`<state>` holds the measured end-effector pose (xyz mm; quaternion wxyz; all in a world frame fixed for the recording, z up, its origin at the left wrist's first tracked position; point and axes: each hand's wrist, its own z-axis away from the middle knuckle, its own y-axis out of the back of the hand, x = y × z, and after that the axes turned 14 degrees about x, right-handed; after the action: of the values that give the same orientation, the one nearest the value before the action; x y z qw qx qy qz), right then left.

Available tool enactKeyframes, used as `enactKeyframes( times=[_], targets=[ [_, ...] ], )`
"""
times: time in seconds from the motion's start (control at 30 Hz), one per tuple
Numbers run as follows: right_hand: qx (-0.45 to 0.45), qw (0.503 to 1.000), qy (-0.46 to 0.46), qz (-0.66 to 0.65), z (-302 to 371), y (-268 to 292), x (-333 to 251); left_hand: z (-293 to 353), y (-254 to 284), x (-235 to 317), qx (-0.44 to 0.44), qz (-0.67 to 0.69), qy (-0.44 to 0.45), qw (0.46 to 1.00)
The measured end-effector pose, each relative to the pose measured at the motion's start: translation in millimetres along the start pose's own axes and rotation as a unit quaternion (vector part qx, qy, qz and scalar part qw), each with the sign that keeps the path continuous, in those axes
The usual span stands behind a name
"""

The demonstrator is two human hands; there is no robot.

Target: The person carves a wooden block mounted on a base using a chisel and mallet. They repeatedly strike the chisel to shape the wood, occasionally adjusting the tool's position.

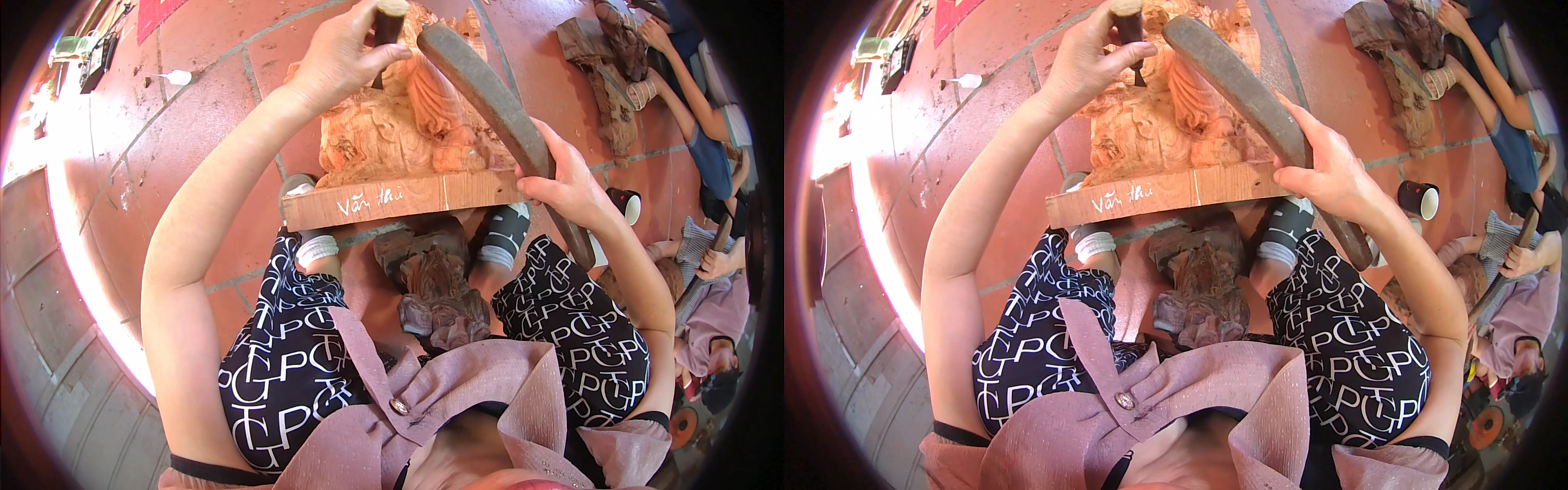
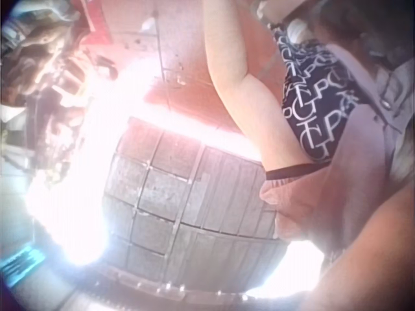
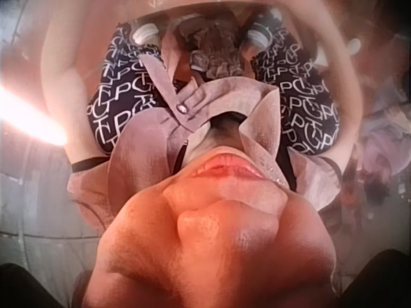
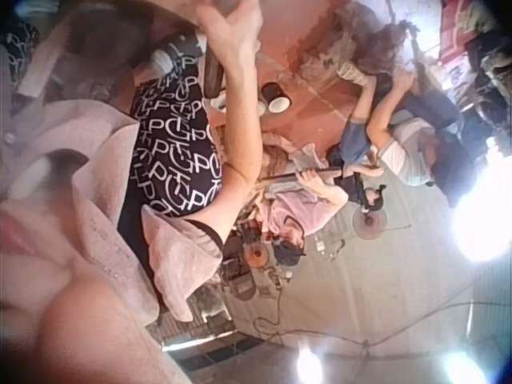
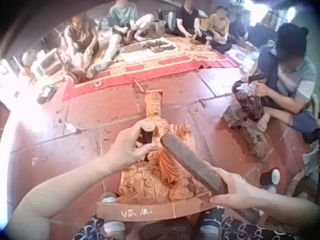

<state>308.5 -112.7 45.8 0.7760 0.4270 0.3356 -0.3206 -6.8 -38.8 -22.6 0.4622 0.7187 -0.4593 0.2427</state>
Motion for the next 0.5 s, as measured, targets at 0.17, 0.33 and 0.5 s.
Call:
enactKeyframes(
  times=[0.17, 0.33, 0.5],
  targets=[
    [0.000, 1.000, -0.018, 0.001, -2, 0, -2, -11, -13, -8, -0.017, -0.028, 0.032, 0.999],
    [0.122, 0.980, 0.155, 0.027, -13, 6, 8, -29, -15, -19, -0.058, -0.107, 0.014, 0.992],
    [0.213, 0.840, 0.403, 0.293, -45, 29, -20, -17, -11, -4, -0.046, -0.080, 0.012, 0.996]
  ],
)
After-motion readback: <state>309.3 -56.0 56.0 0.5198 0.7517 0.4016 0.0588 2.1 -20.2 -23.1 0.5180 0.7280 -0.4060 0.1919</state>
